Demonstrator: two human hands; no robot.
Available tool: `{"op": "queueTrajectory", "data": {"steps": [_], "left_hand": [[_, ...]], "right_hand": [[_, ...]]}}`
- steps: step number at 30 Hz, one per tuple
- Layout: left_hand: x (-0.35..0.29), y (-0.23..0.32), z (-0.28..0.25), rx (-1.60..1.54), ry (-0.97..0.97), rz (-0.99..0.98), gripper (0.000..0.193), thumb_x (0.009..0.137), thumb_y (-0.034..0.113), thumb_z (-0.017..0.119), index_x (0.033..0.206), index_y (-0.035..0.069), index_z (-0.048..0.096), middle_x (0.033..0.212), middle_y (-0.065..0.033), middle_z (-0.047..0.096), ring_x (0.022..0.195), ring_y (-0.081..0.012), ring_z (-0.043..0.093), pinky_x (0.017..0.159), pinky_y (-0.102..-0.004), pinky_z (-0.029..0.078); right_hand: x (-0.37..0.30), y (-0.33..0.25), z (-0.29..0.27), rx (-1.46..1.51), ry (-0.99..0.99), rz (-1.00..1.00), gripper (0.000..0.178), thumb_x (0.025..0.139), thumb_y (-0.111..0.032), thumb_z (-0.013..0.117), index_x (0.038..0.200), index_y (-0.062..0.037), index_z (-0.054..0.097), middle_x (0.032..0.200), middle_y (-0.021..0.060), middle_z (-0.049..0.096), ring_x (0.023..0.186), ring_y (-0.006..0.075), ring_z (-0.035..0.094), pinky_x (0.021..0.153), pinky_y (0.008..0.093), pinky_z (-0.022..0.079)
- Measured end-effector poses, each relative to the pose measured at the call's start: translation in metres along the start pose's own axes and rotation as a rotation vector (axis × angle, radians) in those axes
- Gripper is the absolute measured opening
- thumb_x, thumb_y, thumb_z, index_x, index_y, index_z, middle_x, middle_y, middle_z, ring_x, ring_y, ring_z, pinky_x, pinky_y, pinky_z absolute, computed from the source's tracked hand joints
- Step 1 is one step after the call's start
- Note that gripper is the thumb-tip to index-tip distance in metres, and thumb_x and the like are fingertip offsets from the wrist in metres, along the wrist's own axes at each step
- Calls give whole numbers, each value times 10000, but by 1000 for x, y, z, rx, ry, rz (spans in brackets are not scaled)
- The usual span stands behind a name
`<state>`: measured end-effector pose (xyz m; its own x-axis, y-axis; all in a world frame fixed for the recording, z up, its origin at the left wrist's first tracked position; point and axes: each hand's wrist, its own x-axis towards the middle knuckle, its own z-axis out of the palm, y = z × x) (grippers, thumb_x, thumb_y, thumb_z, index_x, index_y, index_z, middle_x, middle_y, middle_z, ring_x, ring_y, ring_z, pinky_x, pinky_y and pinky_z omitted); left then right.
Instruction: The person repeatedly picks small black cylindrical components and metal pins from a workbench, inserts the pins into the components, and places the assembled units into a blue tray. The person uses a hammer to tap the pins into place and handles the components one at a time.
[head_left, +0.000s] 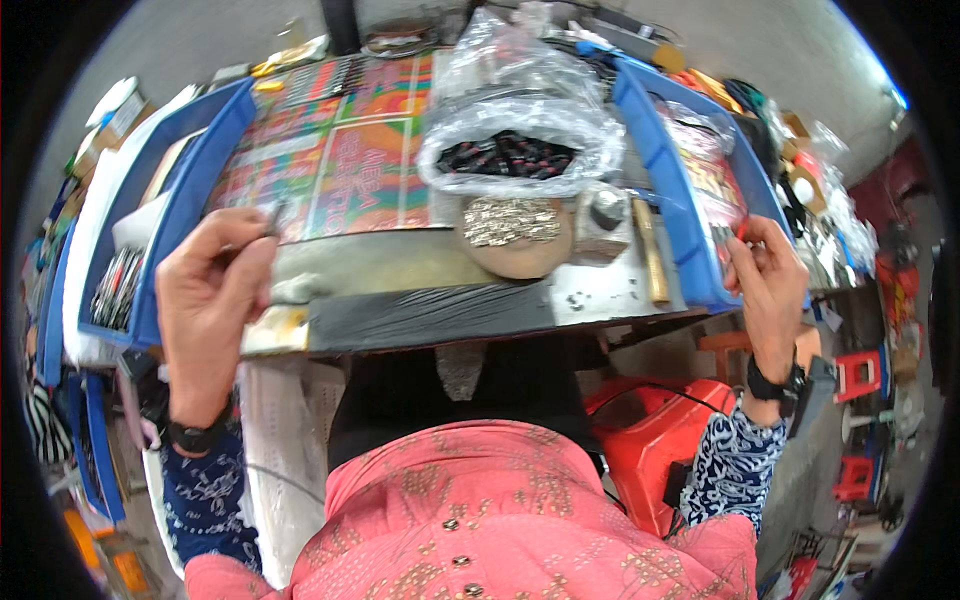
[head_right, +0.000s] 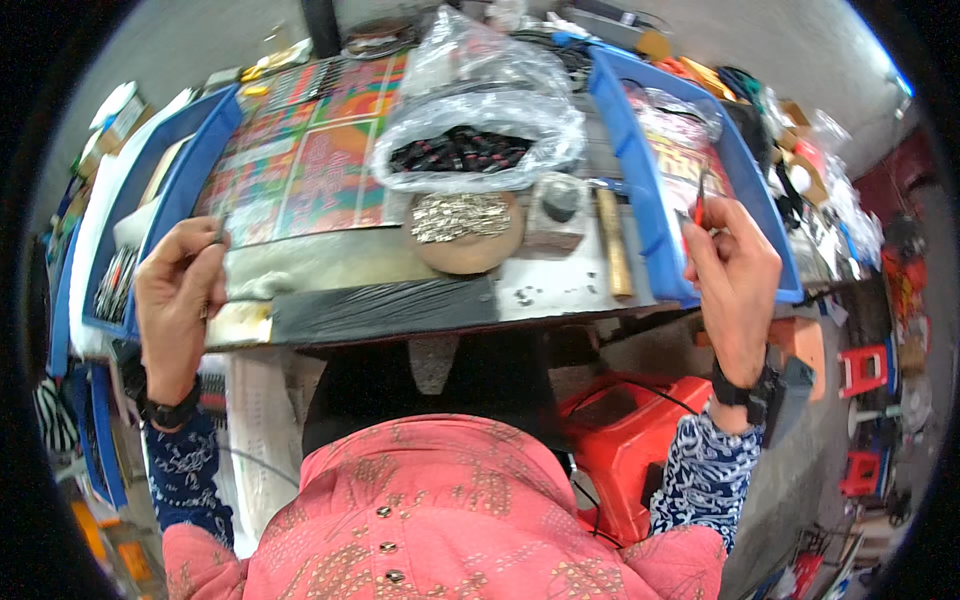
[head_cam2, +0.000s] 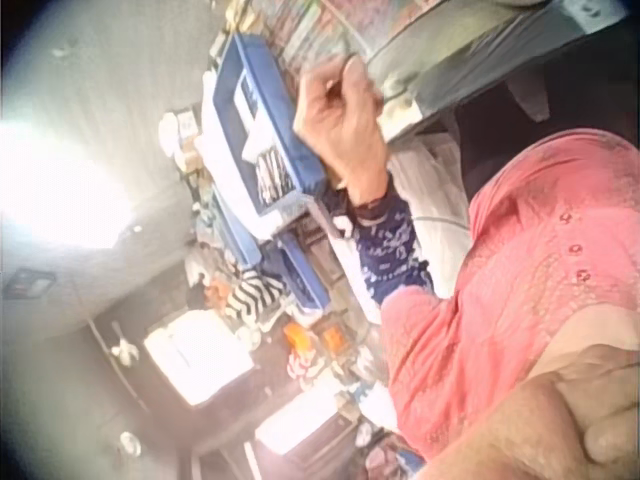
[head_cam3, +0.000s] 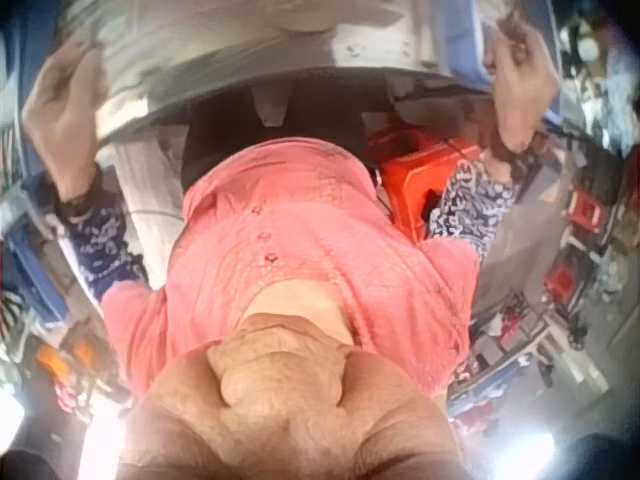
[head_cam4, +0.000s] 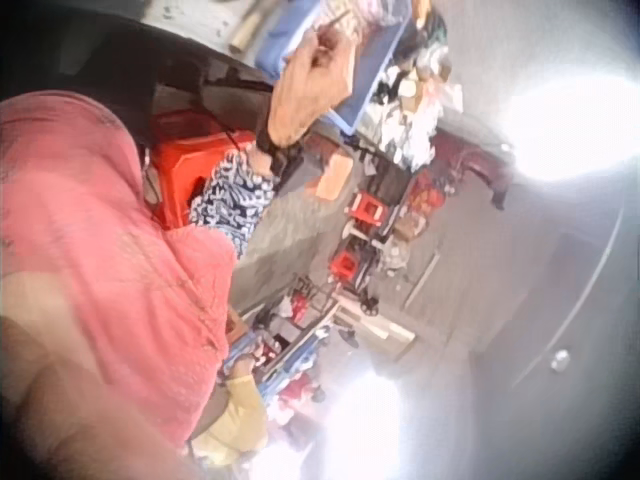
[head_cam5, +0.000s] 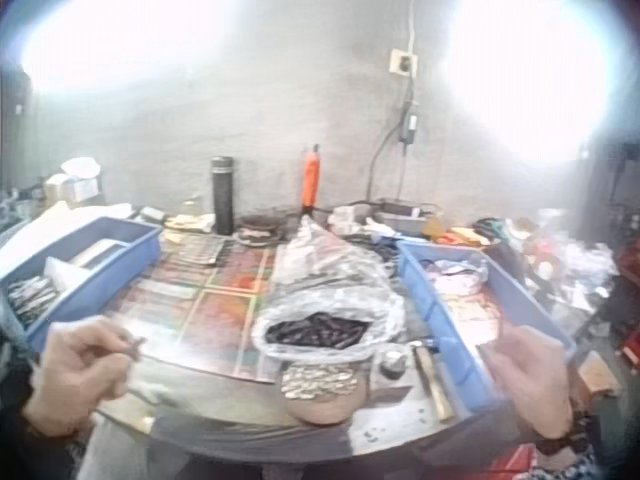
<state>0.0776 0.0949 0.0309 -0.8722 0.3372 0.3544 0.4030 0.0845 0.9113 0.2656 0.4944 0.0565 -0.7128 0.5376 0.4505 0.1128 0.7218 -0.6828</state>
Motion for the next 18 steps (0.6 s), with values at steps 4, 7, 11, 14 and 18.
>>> {"op": "queueTrajectory", "data": {"steps": [4,7,11,14,18], "left_hand": [[-14,7,20,-134,-43,-39,52,894,16,668,927,-18,647,812,-16,641,607,-34,541,506,-186,403],[-22,9,29,-82,-85,-55,61,879,25,694,920,-14,670,724,35,605,648,-24,539,578,-190,425],[-31,7,41,-159,-117,-2,66,868,25,712,912,-17,685,795,15,635,734,-35,567,662,-202,456],[-36,4,50,-173,-154,16,86,863,16,713,942,-15,697,784,9,642,728,-36,566,654,-201,454],[-48,3,60,-393,-198,-206,90,890,49,705,947,-21,699,778,10,653,671,-35,552,590,-186,433]], "right_hand": [[-25,-34,30,305,-150,74,102,863,47,661,920,-3,592,765,-12,577,560,31,516,486,181,397],[-40,-50,54,436,-323,85,132,850,45,684,925,-5,588,790,-7,592,586,35,531,501,184,411],[-56,-64,85,492,-508,75,151,841,13,719,896,-5,580,769,-3,593,618,37,571,540,185,460],[-68,-74,104,568,-602,135,145,856,2,713,893,-7,573,749,-3,588,603,39,576,528,199,474],[-78,-85,123,662,-702,109,272,869,38,679,1116,-1,573,770,-7,588,632,47,593,558,198,486]]}}
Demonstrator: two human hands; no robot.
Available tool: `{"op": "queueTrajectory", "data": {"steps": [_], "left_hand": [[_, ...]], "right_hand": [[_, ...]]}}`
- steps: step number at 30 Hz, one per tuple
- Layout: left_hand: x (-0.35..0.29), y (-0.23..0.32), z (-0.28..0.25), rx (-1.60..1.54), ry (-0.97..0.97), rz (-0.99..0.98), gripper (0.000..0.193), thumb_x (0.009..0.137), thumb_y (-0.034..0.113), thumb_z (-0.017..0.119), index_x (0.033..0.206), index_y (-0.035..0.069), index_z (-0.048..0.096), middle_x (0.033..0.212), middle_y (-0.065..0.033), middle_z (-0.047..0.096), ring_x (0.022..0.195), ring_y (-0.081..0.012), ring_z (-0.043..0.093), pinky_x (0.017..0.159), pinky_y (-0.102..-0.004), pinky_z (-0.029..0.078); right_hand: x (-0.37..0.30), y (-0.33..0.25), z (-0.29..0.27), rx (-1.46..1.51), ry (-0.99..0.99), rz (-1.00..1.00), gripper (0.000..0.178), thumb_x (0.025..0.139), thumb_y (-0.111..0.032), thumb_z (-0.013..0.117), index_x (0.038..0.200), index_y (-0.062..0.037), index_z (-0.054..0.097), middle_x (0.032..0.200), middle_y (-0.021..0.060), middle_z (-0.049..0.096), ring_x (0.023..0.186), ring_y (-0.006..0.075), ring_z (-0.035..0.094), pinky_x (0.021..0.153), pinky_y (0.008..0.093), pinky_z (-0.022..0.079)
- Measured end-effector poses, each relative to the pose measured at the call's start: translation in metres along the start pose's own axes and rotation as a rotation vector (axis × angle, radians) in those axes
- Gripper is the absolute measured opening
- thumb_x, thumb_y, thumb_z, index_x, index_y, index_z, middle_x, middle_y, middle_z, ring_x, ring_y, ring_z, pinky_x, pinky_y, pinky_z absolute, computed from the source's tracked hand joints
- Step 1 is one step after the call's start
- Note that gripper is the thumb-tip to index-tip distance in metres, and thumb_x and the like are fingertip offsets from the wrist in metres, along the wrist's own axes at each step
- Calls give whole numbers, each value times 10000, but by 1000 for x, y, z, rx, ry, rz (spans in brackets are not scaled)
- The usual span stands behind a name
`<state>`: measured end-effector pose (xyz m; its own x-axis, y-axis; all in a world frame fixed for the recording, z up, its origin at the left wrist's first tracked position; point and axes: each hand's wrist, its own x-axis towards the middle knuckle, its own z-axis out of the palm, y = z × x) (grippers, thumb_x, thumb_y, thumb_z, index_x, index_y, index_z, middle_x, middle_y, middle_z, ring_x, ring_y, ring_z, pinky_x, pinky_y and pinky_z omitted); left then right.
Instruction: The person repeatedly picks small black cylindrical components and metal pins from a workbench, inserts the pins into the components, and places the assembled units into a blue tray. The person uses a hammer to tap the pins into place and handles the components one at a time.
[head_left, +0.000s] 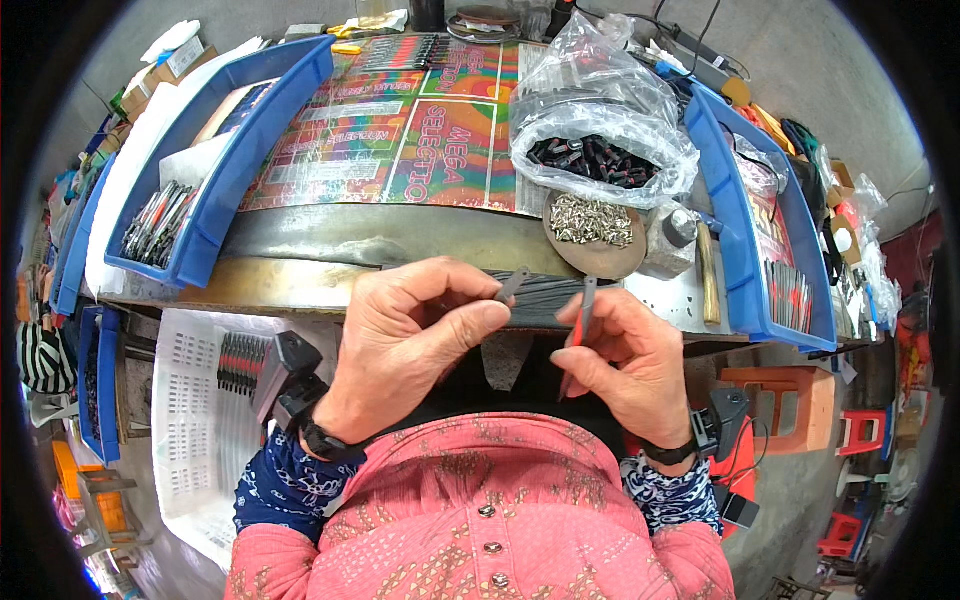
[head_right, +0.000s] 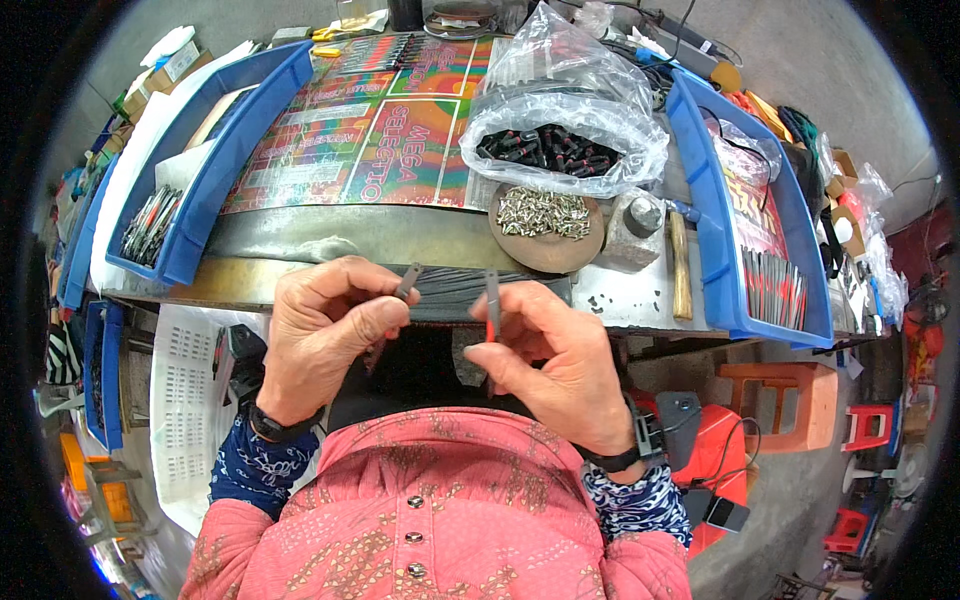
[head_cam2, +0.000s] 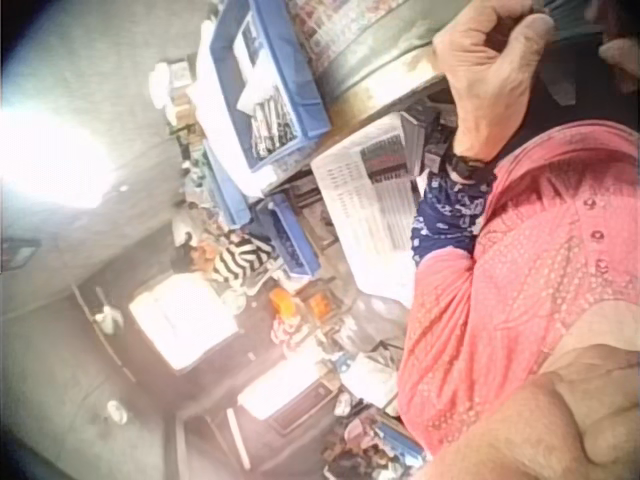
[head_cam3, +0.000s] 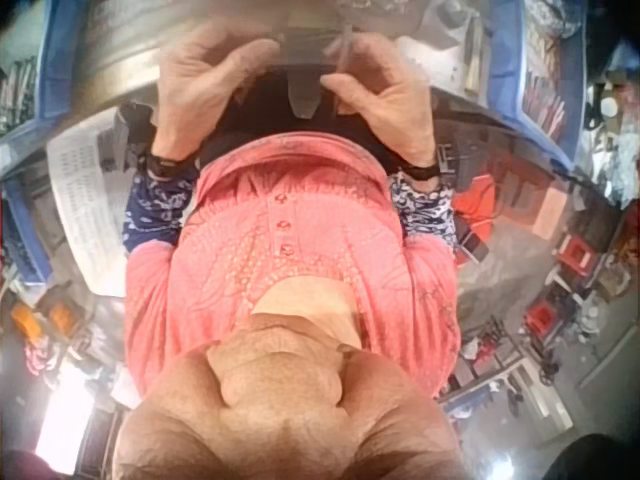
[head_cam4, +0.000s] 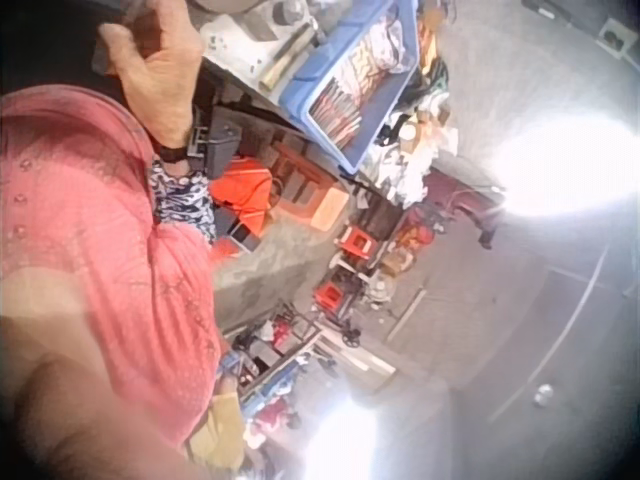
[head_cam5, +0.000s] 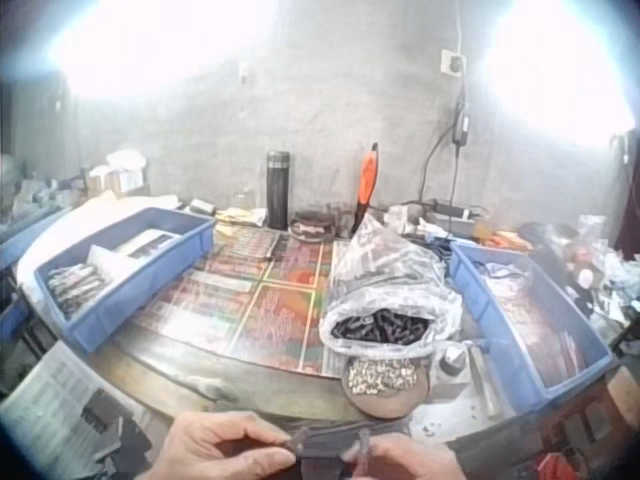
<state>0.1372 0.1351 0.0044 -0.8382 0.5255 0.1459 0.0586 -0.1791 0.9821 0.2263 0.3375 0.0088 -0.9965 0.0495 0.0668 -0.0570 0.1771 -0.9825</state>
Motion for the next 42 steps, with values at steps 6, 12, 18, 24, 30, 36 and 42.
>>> {"op": "queueTrajectory", "data": {"steps": [6,12,18,24,30,36,42], "left_hand": [[-2,-10,6,-143,-58,-127,96,899,71,701,935,-17,696,766,5,656,626,-24,537,531,-191,430],[-5,-19,11,-238,-55,-142,101,909,66,687,948,-27,691,796,-7,666,652,-36,553,557,-192,453],[-7,-26,13,-327,-41,-173,112,913,54,676,982,-34,688,830,-25,676,685,-51,576,590,-200,489],[-9,-31,14,-359,-34,-170,107,914,45,671,979,-37,695,856,-30,683,722,-60,592,626,-212,514],[-9,-33,15,-377,-30,-182,107,912,46,676,976,-38,696,855,-29,683,724,-61,594,631,-212,520],[-9,-36,17,-386,-24,-182,103,910,49,682,967,-36,696,842,-28,680,715,-59,593,620,-206,515],[-9,-38,16,-386,-43,-185,101,911,56,681,951,-36,694,832,-25,677,707,-59,590,614,-207,508]], "right_hand": [[4,3,24,155,-19,-19,480,876,36,683,1316,-14,499,846,18,646,709,58,620,611,206,514],[5,12,36,112,10,-101,481,895,24,668,1338,-3,483,900,55,686,748,87,666,634,224,533],[3,13,36,14,10,-139,463,896,33,661,1327,12,493,922,61,687,782,99,679,656,230,544],[1,13,38,0,21,-127,490,893,46,656,1350,17,483,942,68,680,780,101,676,653,230,546],[0,15,37,8,14,-94,505,891,48,658,1362,9,479,953,73,679,784,102,674,648,227,545],[-1,17,36,12,-1,-96,506,893,44,658,1369,6,491,964,71,678,775,91,662,639,223,538],[0,16,37,72,4,-51,498,894,39,658,1369,6,509,959,54,679,775,85,657,644,218,532]]}}
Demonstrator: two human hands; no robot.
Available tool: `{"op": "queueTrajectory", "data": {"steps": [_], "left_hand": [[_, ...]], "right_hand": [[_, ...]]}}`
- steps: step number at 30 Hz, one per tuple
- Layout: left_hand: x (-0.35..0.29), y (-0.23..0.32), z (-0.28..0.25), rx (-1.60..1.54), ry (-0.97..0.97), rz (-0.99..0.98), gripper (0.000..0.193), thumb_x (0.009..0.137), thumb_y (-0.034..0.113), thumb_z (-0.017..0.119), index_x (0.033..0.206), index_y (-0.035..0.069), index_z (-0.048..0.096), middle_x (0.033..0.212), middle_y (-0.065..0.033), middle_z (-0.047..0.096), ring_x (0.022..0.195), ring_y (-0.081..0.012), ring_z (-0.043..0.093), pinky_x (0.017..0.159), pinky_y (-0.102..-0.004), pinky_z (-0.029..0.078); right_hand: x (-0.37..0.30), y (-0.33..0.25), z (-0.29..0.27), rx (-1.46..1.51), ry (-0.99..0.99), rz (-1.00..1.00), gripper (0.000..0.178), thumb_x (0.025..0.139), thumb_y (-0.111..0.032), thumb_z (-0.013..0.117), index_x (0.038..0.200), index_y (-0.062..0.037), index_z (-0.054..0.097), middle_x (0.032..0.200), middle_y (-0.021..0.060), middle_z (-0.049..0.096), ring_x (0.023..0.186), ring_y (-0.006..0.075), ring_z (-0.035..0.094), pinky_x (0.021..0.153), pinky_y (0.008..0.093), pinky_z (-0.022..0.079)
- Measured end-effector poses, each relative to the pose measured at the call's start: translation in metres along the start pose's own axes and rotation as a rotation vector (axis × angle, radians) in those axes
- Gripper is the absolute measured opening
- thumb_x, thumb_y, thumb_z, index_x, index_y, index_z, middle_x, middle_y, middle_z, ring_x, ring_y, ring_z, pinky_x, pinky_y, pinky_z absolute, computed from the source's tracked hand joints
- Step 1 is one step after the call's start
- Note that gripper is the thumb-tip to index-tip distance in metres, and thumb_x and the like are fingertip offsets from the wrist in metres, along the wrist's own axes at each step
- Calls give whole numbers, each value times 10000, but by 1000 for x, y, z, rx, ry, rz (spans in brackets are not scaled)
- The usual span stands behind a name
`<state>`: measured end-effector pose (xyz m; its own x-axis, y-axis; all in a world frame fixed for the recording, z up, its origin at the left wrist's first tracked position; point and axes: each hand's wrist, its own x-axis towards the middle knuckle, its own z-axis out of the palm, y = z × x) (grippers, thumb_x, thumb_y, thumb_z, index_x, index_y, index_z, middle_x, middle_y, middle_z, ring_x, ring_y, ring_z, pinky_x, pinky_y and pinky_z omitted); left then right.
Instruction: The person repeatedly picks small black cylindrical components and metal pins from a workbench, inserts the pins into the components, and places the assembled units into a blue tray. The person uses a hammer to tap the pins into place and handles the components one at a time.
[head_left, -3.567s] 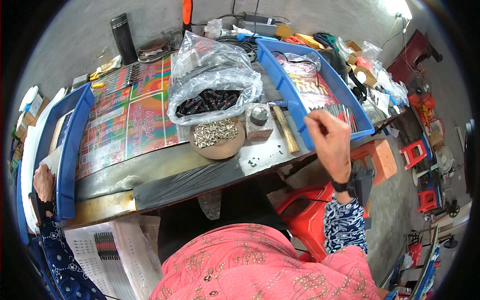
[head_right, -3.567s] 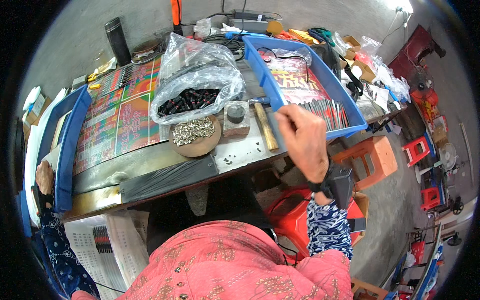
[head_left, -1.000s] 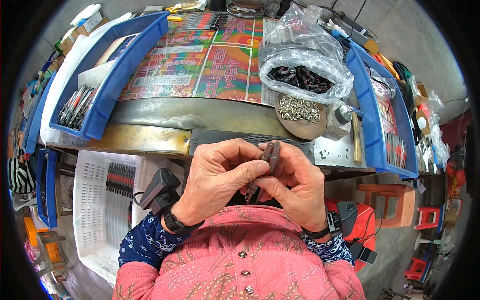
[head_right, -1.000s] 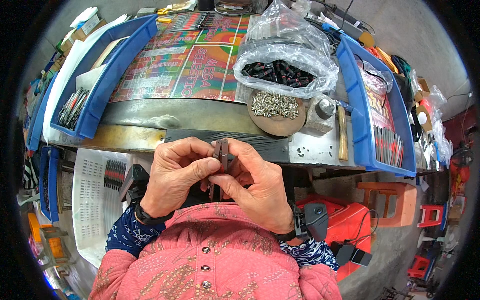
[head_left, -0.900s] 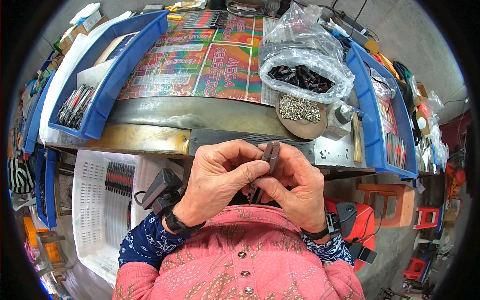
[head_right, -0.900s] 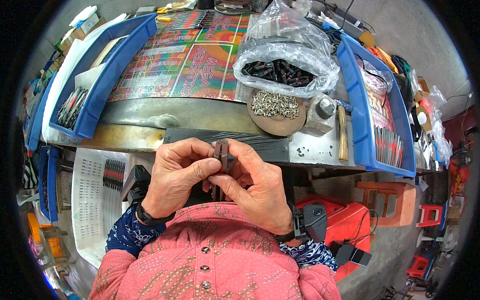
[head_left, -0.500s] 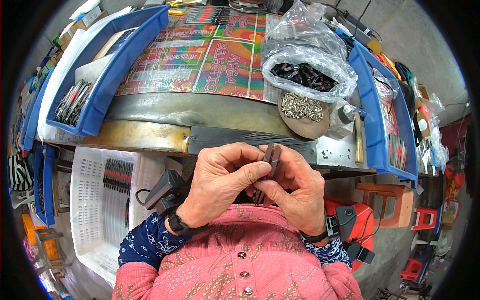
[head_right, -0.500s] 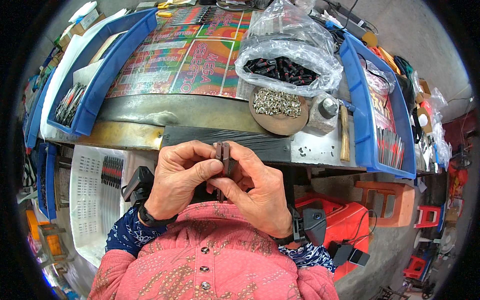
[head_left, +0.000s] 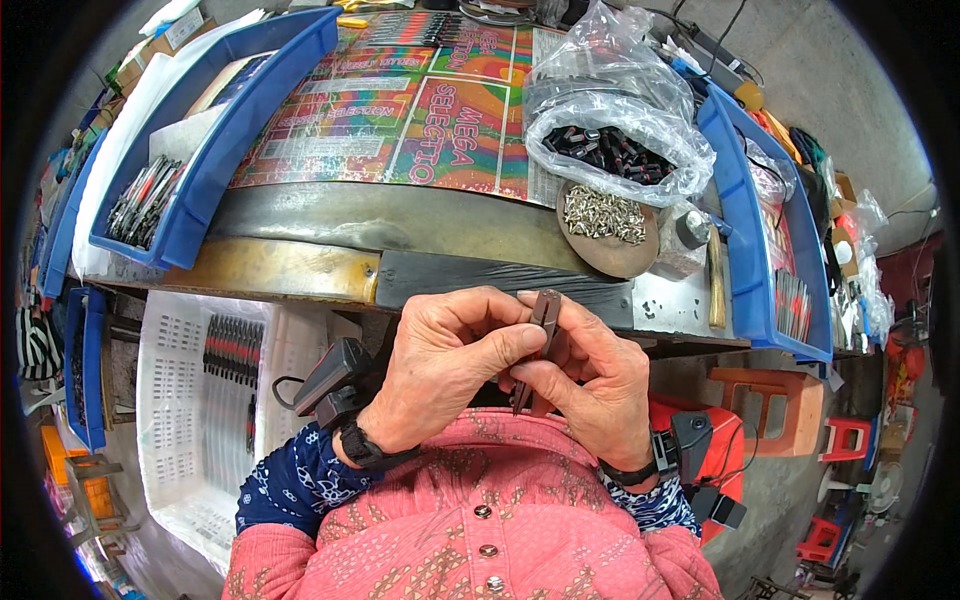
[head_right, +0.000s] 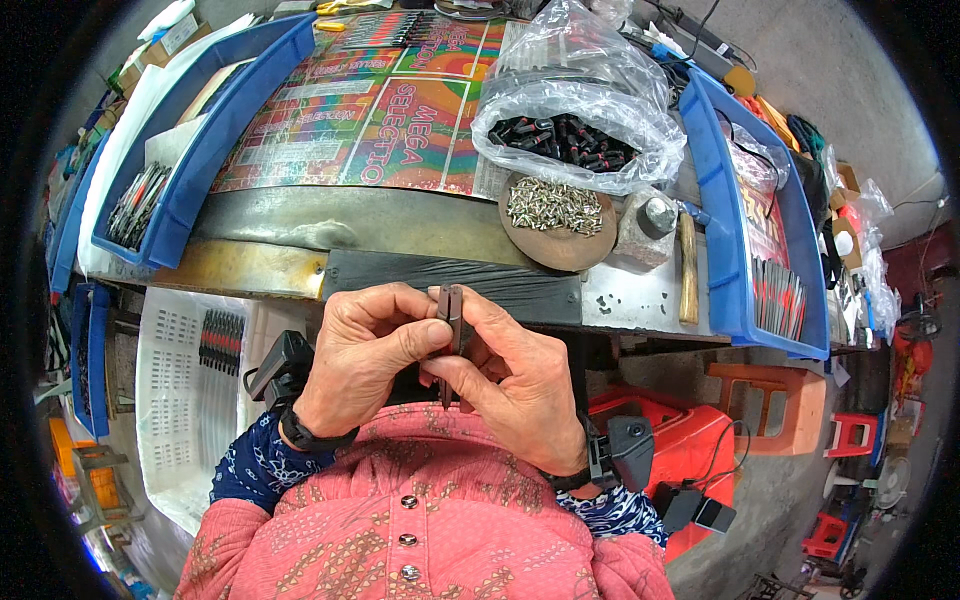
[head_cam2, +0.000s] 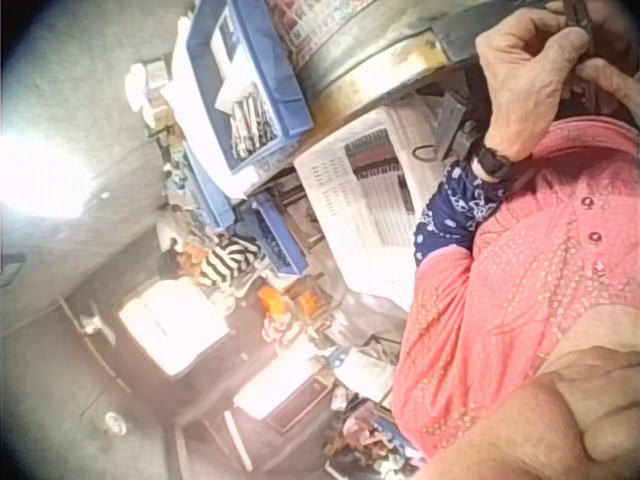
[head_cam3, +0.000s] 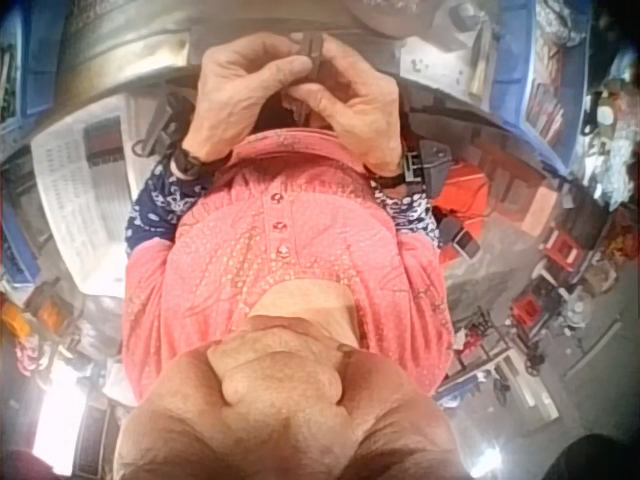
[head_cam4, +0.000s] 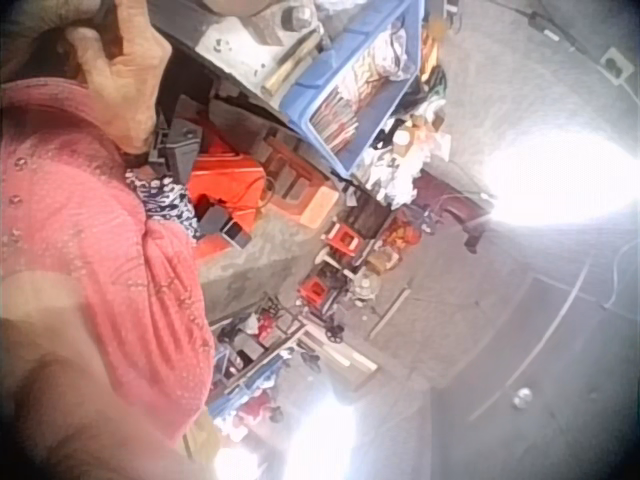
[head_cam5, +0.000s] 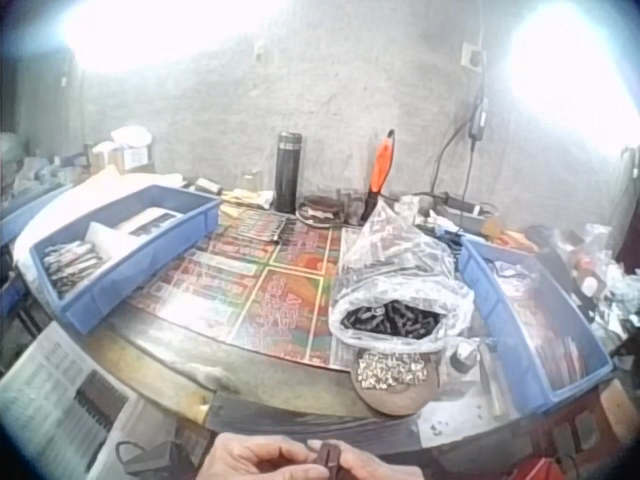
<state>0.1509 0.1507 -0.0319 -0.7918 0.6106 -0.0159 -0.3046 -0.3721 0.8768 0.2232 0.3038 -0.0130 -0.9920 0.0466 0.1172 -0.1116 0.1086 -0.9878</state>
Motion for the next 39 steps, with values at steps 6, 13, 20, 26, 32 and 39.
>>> {"op": "queueTrajectory", "data": {"steps": [6,13,20,26,32,39], "left_hand": [[5,1,2,25,6,39,96,909,68,682,915,-28,687,808,-40,674,673,-75,590,573,-222,500],[21,18,5,103,-2,89,111,896,64,689,893,-46,682,799,-14,669,723,-52,570,636,-215,488],[51,50,10,162,-89,276,107,908,96,689,943,-5,691,840,-27,684,753,-79,620,686,-223,512],[71,70,16,228,-73,327,134,919,127,682,970,3,683,812,-23,673,692,-64,604,576,-198,456],[83,78,18,250,-65,379,133,921,132,680,976,12,693,807,-16,671,677,-59,587,565,-201,449],[87,76,16,255,-54,353,146,912,147,695,974,14,692,812,-7,668,677,-52,579,570,-199,447]], "right_hand": [[2,-1,-1,-25,1,12,494,901,21,658,1371,11,506,962,55,678,764,77,649,656,217,530],[19,-13,-10,-61,1,50,488,901,-16,675,1359,12,508,960,45,674,793,94,663,527,169,469],[54,-35,-16,-83,83,-128,466,886,-82,714,1312,18,554,745,17,662,566,26,544,464,176,419],[78,-52,-22,-83,65,-207,432,887,-26,689,1304,-6,578,765,18,645,546,45,547,448,167,404],[90,-58,-28,-87,58,-241,401,888,-102,719,1255,1,596,688,-10,615,531,24,530,426,178,409],[95,-50,-28,-71,65,-252,385,889,-100,716,1245,-4,604,668,-11,608,507,27,522,418,179,406]]}}
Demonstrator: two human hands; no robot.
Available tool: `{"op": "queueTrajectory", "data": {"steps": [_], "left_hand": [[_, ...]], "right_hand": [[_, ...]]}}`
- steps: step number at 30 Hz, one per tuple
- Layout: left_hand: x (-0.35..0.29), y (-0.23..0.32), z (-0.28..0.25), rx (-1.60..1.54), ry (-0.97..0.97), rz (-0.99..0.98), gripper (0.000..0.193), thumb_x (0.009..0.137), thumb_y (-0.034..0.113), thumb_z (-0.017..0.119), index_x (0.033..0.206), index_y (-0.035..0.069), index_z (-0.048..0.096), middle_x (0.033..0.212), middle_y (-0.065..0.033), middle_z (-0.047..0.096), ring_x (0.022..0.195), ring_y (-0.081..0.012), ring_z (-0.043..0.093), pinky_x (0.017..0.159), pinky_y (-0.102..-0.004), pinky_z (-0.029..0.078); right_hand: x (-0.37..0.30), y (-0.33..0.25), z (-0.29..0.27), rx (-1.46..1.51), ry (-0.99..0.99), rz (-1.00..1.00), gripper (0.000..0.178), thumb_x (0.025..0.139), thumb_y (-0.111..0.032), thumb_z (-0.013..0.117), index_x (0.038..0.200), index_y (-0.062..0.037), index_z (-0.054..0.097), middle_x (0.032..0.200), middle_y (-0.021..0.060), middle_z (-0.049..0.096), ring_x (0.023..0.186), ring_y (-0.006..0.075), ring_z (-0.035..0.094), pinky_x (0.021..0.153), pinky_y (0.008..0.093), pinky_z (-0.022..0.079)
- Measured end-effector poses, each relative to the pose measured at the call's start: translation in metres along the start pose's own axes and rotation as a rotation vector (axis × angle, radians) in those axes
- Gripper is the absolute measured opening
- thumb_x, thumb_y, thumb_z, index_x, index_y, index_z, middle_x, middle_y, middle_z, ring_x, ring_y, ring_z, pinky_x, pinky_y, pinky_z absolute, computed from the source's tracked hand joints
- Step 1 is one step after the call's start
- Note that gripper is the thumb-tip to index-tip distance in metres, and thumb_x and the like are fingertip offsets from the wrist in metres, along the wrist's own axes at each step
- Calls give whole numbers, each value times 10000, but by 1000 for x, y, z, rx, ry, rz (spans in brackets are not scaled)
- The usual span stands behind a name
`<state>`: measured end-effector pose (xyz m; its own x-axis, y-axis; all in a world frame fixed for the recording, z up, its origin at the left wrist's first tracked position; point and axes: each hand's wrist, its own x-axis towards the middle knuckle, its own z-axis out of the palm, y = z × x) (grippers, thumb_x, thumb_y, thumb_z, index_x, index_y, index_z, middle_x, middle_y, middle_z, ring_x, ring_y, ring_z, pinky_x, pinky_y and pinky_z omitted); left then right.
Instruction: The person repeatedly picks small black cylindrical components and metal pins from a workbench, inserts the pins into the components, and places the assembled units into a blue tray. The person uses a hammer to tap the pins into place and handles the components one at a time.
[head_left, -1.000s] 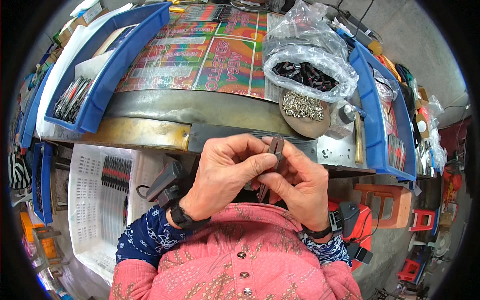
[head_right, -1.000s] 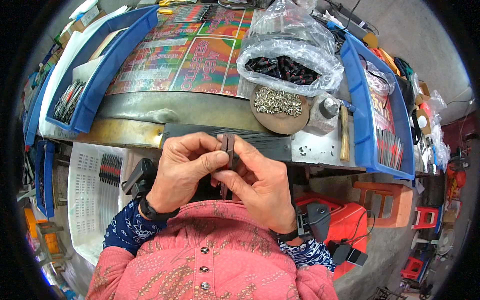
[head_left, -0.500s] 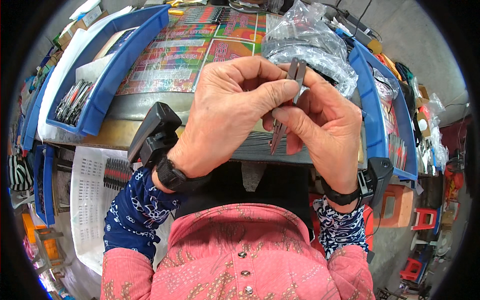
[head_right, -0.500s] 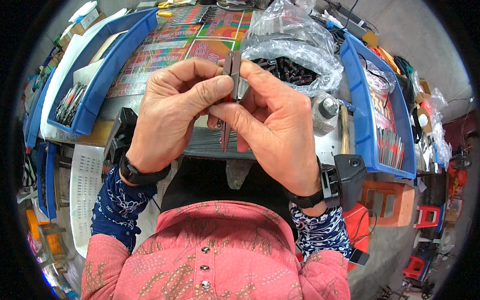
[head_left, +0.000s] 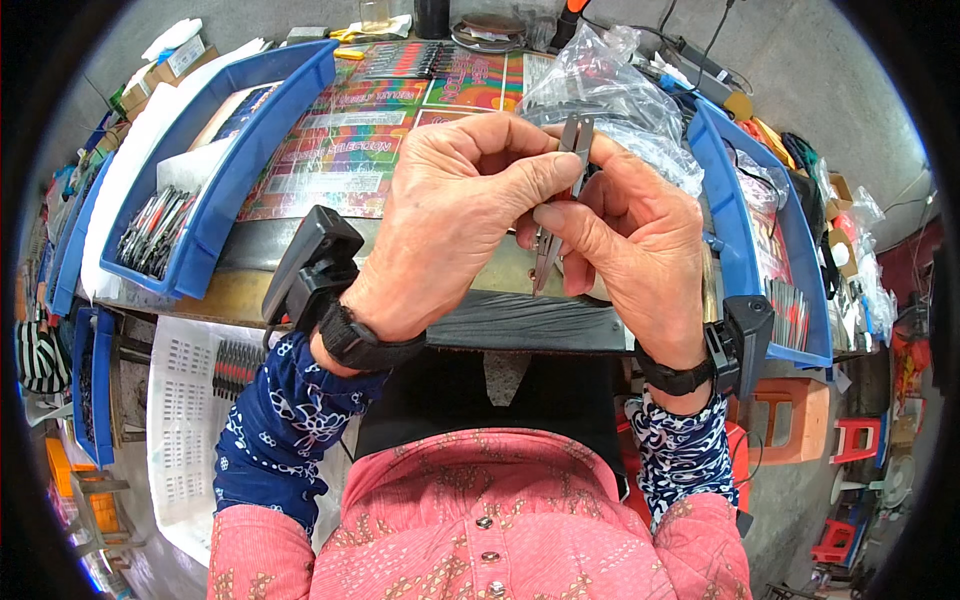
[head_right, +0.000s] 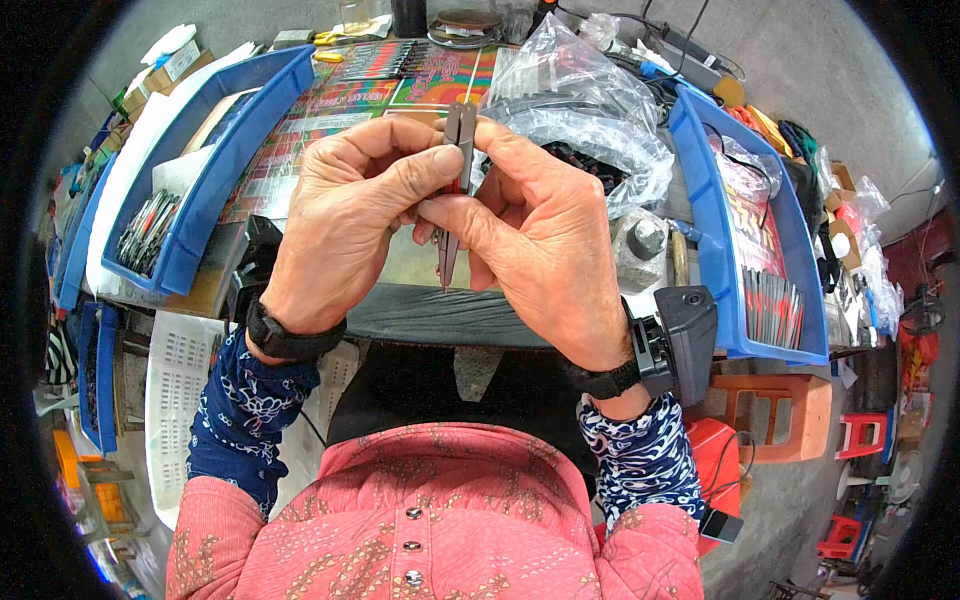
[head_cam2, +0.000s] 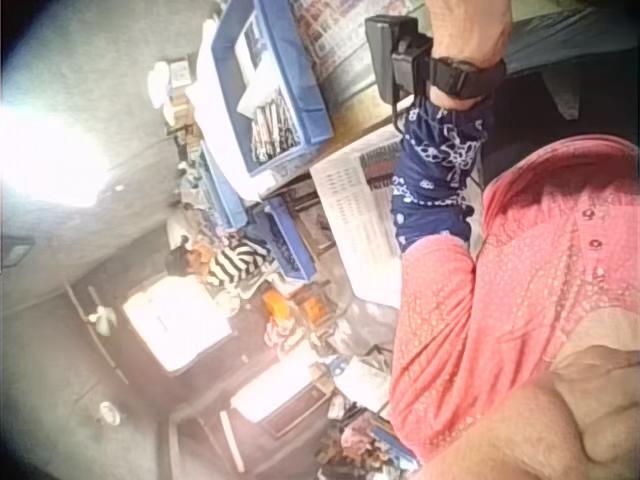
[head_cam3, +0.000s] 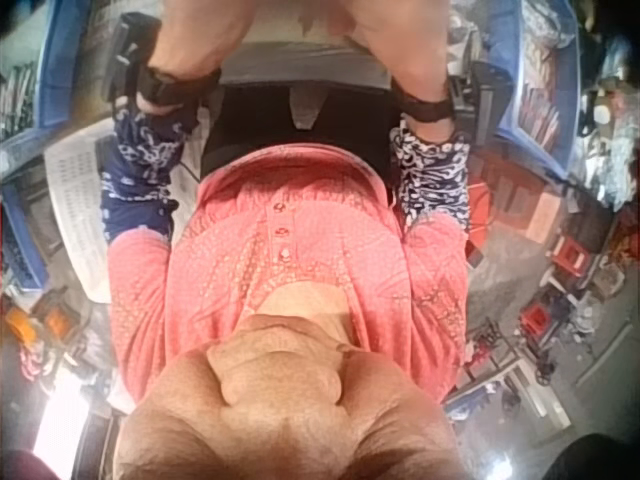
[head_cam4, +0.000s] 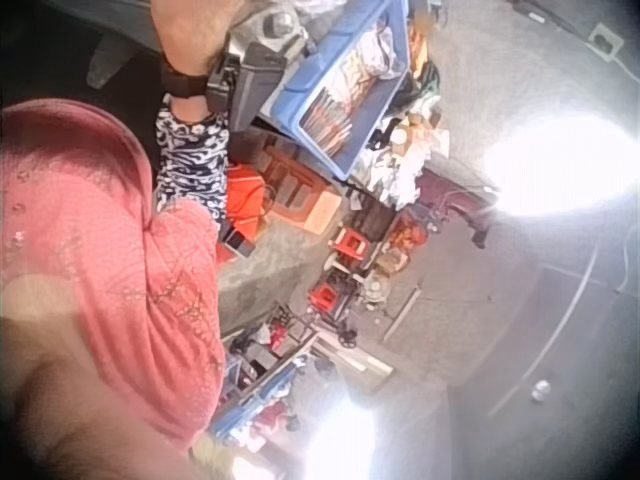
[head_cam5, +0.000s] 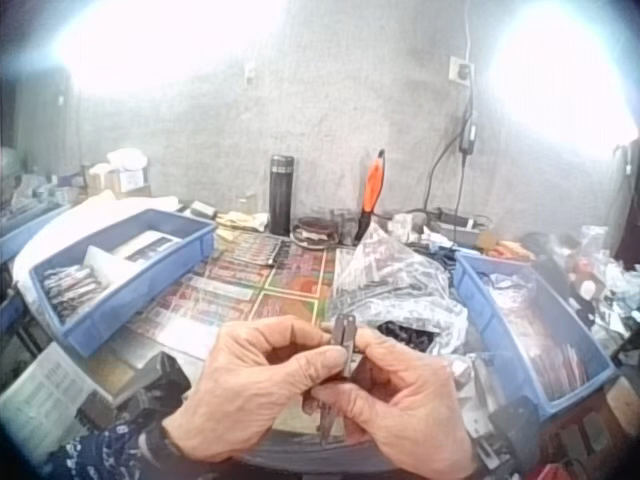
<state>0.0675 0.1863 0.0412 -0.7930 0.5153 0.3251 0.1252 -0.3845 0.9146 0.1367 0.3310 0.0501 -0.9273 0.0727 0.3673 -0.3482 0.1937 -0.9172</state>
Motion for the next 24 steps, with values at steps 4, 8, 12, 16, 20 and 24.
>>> {"op": "queueTrajectory", "data": {"steps": [4,8,12,16,20,24], "left_hand": [[-2,-6,-1,-11,-11,-13,138,912,149,696,964,21,687,806,-1,664,674,-46,573,566,-194,440],[-4,-9,-2,7,-19,-32,133,913,153,698,954,27,684,810,1,665,683,-39,575,564,-186,430],[-7,-13,-3,-1,-7,-48,141,914,148,694,965,18,678,811,1,663,688,-41,582,562,-181,426],[-14,-17,-2,-24,4,-100,147,899,119,695,950,-18,683,792,-17,665,649,-53,572,557,-197,442],[-29,-17,-11,-71,-168,-274,128,894,124,695,911,0,673,759,1,639,644,-49,562,555,-208,444],[-42,-17,-18,-176,-350,-460,139,916,144,685,933,6,674,756,15,630,613,-33,514,539,-191,399]], "right_hand": [[-3,5,0,1,2,19,378,888,-99,716,1238,-7,609,666,-9,608,499,31,524,417,178,406],[-5,11,2,21,8,56,377,885,-101,718,1233,-7,611,683,-3,627,497,34,527,419,178,408],[-9,15,3,45,2,41,401,882,-107,723,1251,-2,602,699,5,637,511,34,532,426,181,416],[-16,13,-1,0,-36,43,418,887,-74,703,1279,8,584,731,16,641,542,46,552,449,178,424],[-27,10,-12,49,-21,84,319,889,-46,684,1195,27,632,771,32,649,565,62,574,472,186,446],[-38,10,-20,156,-141,175,132,922,-69,670,1027,10,656,772,7,640,581,38,563,502,174,452]]}}
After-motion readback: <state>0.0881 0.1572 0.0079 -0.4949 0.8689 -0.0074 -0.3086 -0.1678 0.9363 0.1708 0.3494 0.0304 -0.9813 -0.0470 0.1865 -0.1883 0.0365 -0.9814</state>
